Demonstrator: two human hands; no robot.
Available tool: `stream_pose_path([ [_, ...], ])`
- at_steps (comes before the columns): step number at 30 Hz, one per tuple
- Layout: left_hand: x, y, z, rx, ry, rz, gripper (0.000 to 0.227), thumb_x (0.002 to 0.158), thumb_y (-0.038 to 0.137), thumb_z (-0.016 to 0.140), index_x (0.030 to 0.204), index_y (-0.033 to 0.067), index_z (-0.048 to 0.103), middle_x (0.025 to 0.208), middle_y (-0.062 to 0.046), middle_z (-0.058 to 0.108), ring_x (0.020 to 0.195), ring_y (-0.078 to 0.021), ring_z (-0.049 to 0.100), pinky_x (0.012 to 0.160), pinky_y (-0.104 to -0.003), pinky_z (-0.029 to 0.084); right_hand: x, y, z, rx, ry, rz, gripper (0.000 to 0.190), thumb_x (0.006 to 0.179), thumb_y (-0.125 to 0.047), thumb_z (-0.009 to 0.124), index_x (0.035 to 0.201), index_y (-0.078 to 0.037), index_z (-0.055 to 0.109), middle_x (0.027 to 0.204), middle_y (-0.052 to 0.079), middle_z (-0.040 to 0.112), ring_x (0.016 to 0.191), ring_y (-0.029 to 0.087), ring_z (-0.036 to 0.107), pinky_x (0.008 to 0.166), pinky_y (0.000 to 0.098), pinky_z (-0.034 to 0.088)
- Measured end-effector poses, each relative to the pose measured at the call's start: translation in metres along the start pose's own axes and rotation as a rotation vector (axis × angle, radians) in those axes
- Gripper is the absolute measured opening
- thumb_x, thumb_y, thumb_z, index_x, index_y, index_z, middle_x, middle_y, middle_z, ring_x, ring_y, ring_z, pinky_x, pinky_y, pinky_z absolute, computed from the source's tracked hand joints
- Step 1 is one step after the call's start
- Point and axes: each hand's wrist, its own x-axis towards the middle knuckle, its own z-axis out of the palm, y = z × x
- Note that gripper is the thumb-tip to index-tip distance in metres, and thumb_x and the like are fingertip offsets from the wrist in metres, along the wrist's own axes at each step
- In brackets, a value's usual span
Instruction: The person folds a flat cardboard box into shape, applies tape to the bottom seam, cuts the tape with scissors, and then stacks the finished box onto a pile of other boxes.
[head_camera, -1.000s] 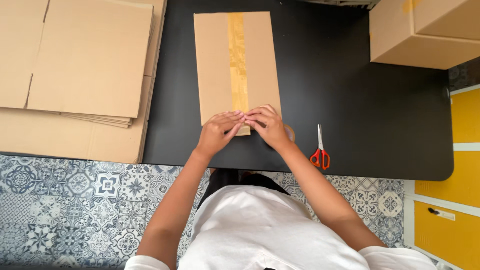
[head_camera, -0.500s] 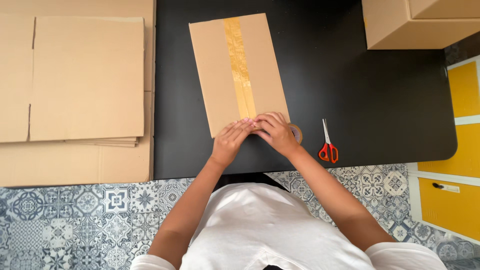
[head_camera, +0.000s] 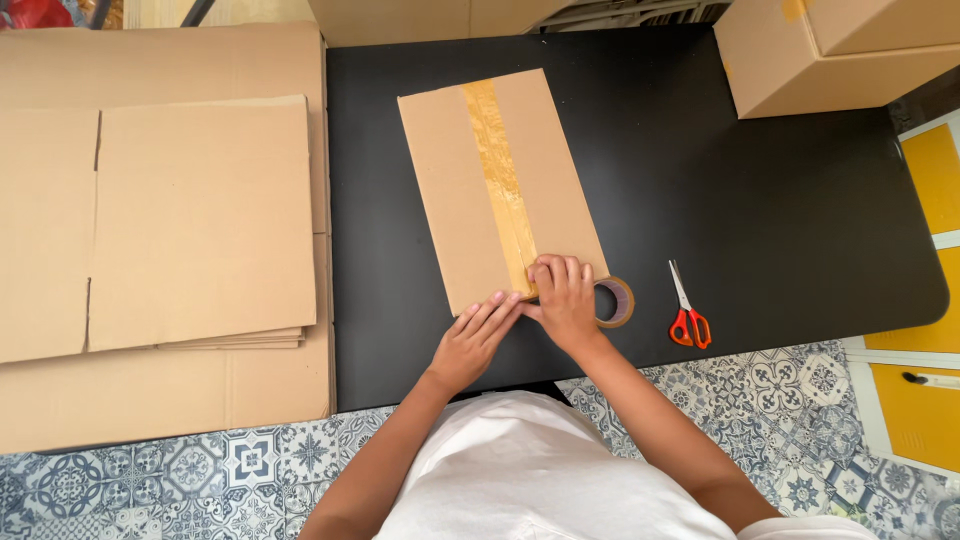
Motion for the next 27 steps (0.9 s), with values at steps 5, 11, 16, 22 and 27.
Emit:
stream_pose_path([
  [5,-0.033,-0.014,-0.006,-0.158,0.086,-0.237,0.036,0.088,0.016,0.046,0.122,0.0233,0.053,0.134,0.000,0.043,0.123,-0.0188,0.040,0.102,-0.033,0.030,0.009,0.008,-0.012,0.321,-0.092,0.150,0.046,0.073,-0.057,0.058,0.085,-0.013,0.052,0.087,0.003,0.050,0.086,0.026,0.052,0.071,0.0379,0.040],
  [11,-0.010,-0.044,-0.039,-0.614,0.061,-0.863,0.038,0.088,0.020,0.047,0.126,0.0136,0.040,0.133,-0.008,0.034,0.126,-0.0289,0.030,0.102,-0.045,0.021,0.001,0.055,-0.010,0.693,0.046,0.972,0.033,0.093,-0.040,0.047,0.104,-0.009,0.053,0.101,0.013,0.051,0.100,0.033,0.050,0.084,0.0406,0.038],
  [16,0.034,-0.054,-0.039,-1.344,-0.080,-1.219,0.055,0.091,0.031,0.041,0.139,0.0118,0.021,0.144,-0.020,0.019,0.133,-0.0400,0.017,0.107,-0.051,0.020,-0.024,0.086,0.041,1.290,-0.116,1.567,0.058,0.087,-0.053,0.052,0.113,-0.002,0.051,0.109,0.023,0.057,0.108,0.040,0.052,0.096,0.0531,0.034],
  [22,0.015,-0.070,-0.004,-1.631,-0.073,-1.302,0.091,0.072,0.019,0.071,0.142,0.0076,0.014,0.144,-0.025,0.018,0.132,-0.0429,0.019,0.106,-0.050,0.024,-0.004,0.063,0.021,1.443,-0.169,1.478,0.071,0.082,-0.055,0.058,0.126,0.000,0.044,0.133,0.025,0.039,0.125,0.044,0.034,0.103,0.0511,0.019],
  [27,-0.031,-0.093,-0.008,-1.823,0.025,-1.452,0.073,0.077,0.015,0.063,0.140,0.0162,0.027,0.140,-0.009,0.034,0.123,-0.0270,0.041,0.095,-0.037,0.042,0.002,0.046,0.023,1.273,-0.273,1.329,0.074,0.081,-0.041,0.066,0.138,-0.008,0.032,0.133,0.023,0.035,0.129,0.039,0.025,0.105,0.0557,0.011],
])
